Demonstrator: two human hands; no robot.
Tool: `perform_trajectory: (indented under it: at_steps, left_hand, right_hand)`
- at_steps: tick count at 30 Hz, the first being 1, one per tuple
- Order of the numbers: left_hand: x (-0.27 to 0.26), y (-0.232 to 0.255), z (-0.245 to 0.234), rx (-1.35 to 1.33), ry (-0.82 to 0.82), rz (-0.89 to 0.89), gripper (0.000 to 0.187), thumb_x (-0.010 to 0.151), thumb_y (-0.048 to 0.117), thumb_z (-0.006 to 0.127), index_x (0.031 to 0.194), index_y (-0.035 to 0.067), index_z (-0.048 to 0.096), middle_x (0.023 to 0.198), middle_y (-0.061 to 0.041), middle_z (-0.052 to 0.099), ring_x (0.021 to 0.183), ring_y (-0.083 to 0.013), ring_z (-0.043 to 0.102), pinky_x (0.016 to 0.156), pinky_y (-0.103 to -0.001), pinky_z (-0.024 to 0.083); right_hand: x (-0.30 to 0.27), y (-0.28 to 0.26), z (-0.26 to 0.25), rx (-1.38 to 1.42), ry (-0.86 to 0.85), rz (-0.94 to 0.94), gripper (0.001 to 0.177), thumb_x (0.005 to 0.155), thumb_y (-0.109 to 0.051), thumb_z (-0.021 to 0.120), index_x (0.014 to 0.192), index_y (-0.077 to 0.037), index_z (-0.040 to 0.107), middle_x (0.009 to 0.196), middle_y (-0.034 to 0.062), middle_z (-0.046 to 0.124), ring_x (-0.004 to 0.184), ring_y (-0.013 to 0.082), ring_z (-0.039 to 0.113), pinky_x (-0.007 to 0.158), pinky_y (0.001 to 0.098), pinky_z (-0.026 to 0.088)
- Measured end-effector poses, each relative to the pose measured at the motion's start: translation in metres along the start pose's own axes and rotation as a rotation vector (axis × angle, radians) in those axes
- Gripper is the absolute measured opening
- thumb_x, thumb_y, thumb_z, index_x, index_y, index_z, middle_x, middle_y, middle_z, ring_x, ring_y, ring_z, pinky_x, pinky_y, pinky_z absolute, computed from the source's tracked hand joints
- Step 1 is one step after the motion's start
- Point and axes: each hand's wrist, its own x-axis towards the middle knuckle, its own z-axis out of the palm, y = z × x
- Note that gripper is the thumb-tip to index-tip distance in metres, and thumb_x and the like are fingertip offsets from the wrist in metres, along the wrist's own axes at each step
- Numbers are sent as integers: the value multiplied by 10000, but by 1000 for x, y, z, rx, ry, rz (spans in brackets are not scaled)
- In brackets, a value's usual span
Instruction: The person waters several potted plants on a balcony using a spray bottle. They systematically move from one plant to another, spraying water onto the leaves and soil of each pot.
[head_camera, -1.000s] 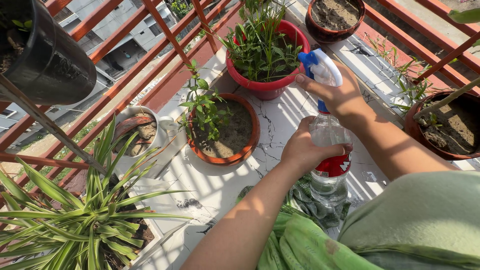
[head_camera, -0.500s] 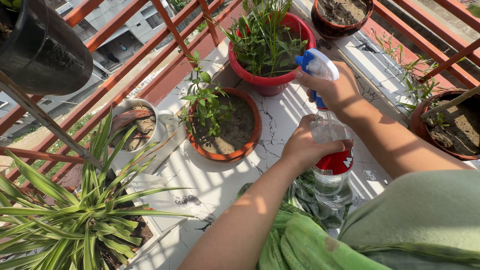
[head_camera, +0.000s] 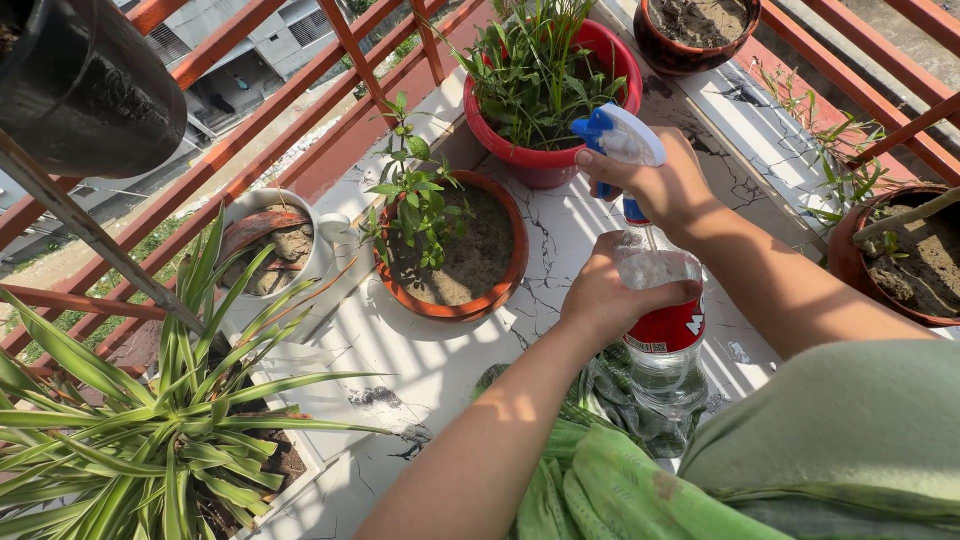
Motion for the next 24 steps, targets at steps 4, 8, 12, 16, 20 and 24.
perform_trajectory:
  at_steps: [4, 8, 12, 16, 20, 24]
  left_hand:
    - [1, 3, 1, -11, -9, -10, 1119, 547, 559, 870, 1408, -10, 436, 1215, -147, 713, 1078, -232, 730, 899, -324, 581]
    - [3, 8, 4, 102, -14, -45, 1182, 548, 565, 886, 1441, -21, 378, 1214, -173, 704, 1093, -253, 726, 920, -321, 577]
    - [8, 11, 7, 85, -38, -25, 1123, 540, 536, 877, 1392, -26, 409, 1212, -178, 720, 1078, -254, 740, 908, -324, 582]
    - [13, 9, 10, 115, -58, -67, 1098, 540, 487, 866, 1411, 4, 404, 1204, -173, 699, 1050, -256, 730, 884, -329, 584]
    - [17, 7, 16, -32, -52, 45, 1052, 562, 443, 869, 1382, -37, 418, 1223, -169, 700, 1091, -240, 720, 922, -322, 573]
    - [19, 9, 19, 22, -38, -1, 1037, 532, 432, 902, 1343, -37, 455, 1198, -168, 705, 1069, -230, 725, 916, -318, 575]
  right_hand:
    - [-4, -1, -3, 118, 20, -58, 396, 961, -424, 733, 971, -29, 711, 824, 55, 712, 738, 120, 664, 675, 287, 518]
    - [-10, -2, -8, 115, 91, 103, 430, 949, -439, 702, 924, -10, 702, 735, 85, 651, 603, 169, 632, 571, 344, 496]
    - [-8, -1, -14, 227, 24, -139, 387, 996, -414, 704, 1061, -33, 703, 881, 40, 734, 778, 90, 678, 715, 254, 563]
    - [-13, 4, -20, 97, 136, 58, 412, 945, -429, 696, 970, -19, 720, 758, 76, 685, 651, 144, 652, 606, 310, 504]
    - [-11, 12, -25, 104, 137, 22, 442, 968, -456, 685, 942, -16, 725, 796, 61, 712, 693, 137, 668, 665, 288, 541]
    - [-9, 15, -30, 151, 67, -54, 440, 991, -475, 662, 974, -39, 718, 817, 43, 728, 732, 114, 672, 688, 261, 542]
